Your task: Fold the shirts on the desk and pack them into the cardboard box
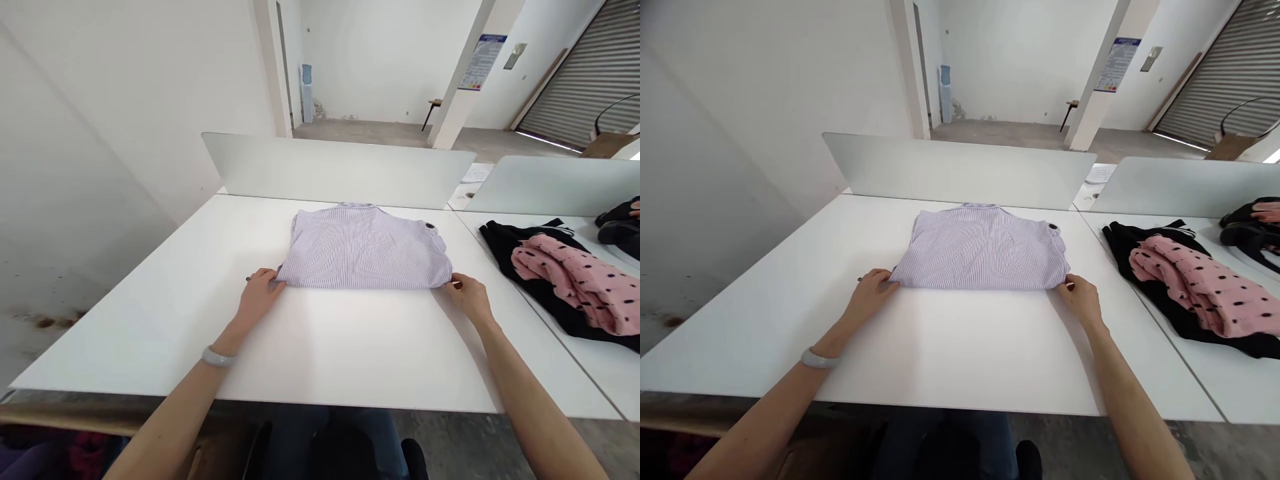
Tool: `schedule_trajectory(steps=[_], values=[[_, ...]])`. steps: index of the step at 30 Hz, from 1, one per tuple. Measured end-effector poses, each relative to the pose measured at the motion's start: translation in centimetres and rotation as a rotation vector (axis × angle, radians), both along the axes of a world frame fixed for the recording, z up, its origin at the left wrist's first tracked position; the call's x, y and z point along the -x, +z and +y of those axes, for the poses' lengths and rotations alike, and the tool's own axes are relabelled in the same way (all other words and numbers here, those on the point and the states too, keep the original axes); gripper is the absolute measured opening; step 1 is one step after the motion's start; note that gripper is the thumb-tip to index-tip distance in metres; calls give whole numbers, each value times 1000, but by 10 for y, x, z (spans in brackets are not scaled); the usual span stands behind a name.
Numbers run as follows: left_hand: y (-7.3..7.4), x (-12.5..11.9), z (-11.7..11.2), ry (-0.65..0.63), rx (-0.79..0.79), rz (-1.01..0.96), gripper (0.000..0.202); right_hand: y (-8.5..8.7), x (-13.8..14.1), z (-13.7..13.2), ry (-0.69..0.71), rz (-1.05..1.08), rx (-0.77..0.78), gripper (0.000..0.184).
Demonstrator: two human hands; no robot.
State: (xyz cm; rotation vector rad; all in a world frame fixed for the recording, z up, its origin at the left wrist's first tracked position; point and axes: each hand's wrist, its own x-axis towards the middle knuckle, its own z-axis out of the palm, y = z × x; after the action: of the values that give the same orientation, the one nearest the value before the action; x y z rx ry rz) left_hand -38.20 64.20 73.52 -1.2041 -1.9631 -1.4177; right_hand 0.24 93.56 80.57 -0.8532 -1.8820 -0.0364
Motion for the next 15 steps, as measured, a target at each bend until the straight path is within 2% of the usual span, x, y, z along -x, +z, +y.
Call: schedule_trajectory(steps=[4, 7, 12, 15], values=[[1, 0, -1, -104, -162, -104, 18, 3, -5, 2, 54, 219, 44, 26], [2, 1, -4, -123, -238, -192, 16, 2, -10, 10, 104, 319, 46, 19], [2, 1, -6, -121, -228, -260, 17, 1, -12, 13, 319, 286, 324, 16], [3, -1, -5, -113, -198, -182, 25, 3, -12, 9, 405, 412, 361, 20]])
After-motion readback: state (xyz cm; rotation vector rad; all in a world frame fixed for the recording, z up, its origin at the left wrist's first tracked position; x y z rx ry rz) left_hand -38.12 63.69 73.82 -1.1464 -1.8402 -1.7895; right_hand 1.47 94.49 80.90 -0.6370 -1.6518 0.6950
